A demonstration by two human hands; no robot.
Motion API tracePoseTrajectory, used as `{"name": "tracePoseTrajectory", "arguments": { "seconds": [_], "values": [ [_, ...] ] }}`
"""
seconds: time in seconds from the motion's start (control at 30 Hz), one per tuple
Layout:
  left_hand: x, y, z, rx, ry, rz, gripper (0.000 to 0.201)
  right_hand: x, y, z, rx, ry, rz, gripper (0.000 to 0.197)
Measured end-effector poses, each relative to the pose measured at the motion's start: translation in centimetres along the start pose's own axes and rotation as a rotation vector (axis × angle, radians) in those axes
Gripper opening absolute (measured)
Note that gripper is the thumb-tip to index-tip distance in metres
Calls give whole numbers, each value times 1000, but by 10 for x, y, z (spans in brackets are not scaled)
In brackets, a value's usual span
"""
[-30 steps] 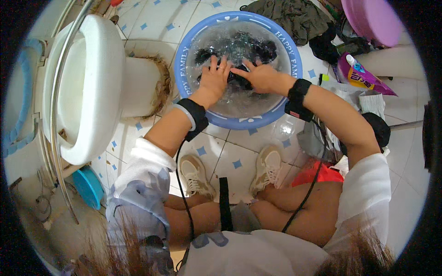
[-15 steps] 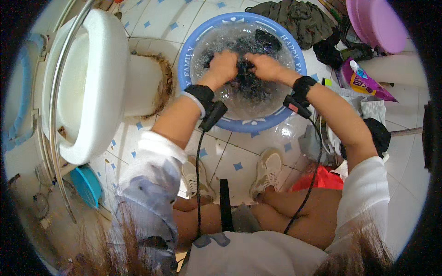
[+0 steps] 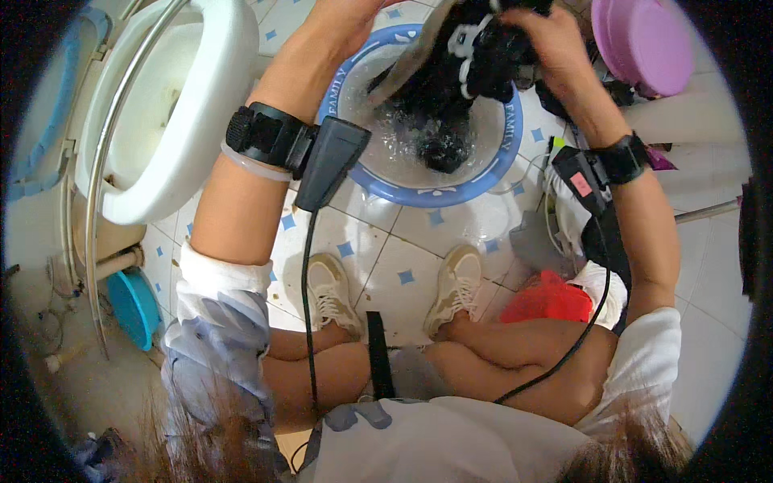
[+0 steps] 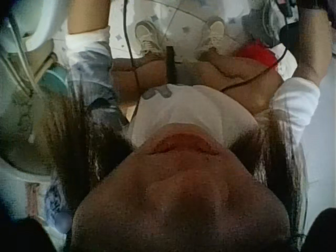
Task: Washing a black garment by hand in a basin of soapy water.
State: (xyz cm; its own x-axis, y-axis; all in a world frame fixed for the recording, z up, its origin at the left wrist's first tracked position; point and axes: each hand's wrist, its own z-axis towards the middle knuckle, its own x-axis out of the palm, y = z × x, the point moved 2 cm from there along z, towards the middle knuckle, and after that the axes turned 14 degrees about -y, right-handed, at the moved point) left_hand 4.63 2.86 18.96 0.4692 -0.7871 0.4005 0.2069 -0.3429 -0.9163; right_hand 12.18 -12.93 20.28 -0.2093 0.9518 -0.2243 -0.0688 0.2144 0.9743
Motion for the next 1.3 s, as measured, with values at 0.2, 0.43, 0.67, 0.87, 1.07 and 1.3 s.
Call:
{"name": "tracePoseTrajectory", "arguments": {
  "seconds": [0.2, 0.43, 0.67, 0.87, 1.07, 1.3],
  "values": [
    [47, 50, -45, 748, -302, 384, 49, -22, 78, 4, -40, 148, 493, 14],
    [27, 90, -23, 486, 41, 434, 43, -41, 96, -10, -910, 501, 486, 34],
    [10, 90, 7, -300, -210, -500, 16, -105, -59, 76, -218, 128, 237, 22],
    [20, 70, 3, -49, -533, -177, 31, -78, -173, -1, 1117, 266, 525, 43],
    [36, 51, -17, 123, -374, 21, 24, -41, -124, -45, 1168, 660, 601, 80],
    [65, 67, -51, 25, -198, -11, 26, -20, -133, -54, 1042, 747, 1188, 71]
  ]
}}
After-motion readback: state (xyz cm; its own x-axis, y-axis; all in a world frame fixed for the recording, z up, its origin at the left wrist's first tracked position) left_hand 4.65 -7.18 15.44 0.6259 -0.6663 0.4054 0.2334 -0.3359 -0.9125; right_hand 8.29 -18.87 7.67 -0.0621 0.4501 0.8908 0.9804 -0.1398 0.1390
